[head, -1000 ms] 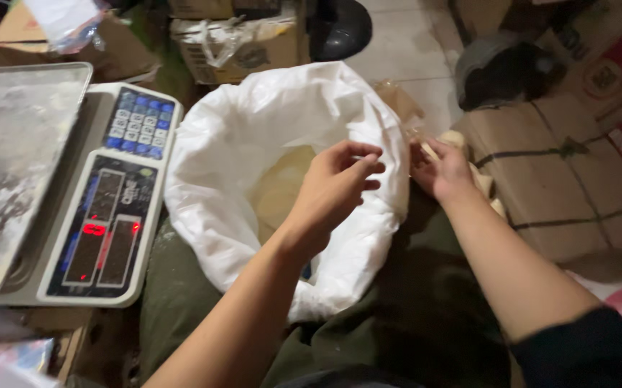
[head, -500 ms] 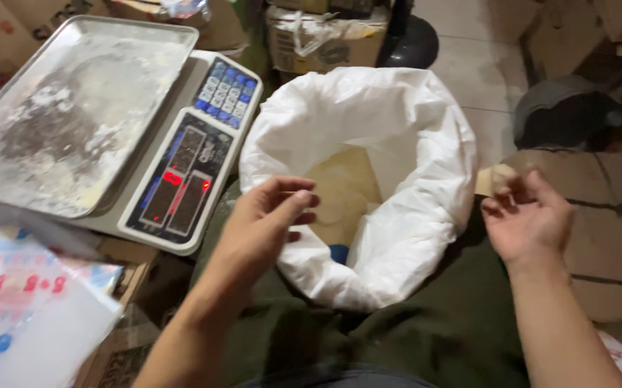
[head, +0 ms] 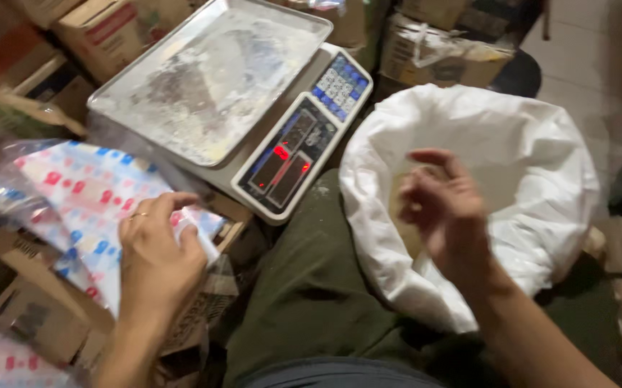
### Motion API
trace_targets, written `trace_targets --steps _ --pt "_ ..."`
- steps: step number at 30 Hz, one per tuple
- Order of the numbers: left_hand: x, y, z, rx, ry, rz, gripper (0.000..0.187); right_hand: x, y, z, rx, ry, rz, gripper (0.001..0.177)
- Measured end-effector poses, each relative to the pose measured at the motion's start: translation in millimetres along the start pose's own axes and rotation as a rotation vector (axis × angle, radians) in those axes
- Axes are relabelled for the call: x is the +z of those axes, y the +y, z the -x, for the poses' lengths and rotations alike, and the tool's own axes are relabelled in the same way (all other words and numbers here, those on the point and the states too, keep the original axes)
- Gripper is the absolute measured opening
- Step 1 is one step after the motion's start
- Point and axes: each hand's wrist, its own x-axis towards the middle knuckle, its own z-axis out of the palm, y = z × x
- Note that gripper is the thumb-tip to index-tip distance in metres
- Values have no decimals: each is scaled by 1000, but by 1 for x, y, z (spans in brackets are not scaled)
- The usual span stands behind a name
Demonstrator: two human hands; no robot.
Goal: The person scoops a white powder from a large sack into small plastic bags using a blue scoop, weighs each bag on a digital scale, and ties the bags shut. The process is repeated for multiple bags.
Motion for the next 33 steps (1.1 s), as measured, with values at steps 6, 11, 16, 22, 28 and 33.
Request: trace_targets --steps 6,11,16,22,28,33 --pt "-28 -52 20 -285 -259 -214 51 84 56 -21 210 -372 230 23" --pt "-18 -63 46 -242 -67 -244 42 134 86 -19 198 -712 373 19" --pt "-1 -74 50 -215 96 -151 16 177 114 -19 -127 -845 733 24" --pt "5 -81 43 -99 165 -203 11 210 128 -27 -563 -847 1090 41" --pt "-19 -78 39 -26 280 -185 12 222 109 -24 -648 -796 1293 35" --pt "-30 -69 40 -44 271 -102 13 226 96 -26 -735 -783 1204 21"
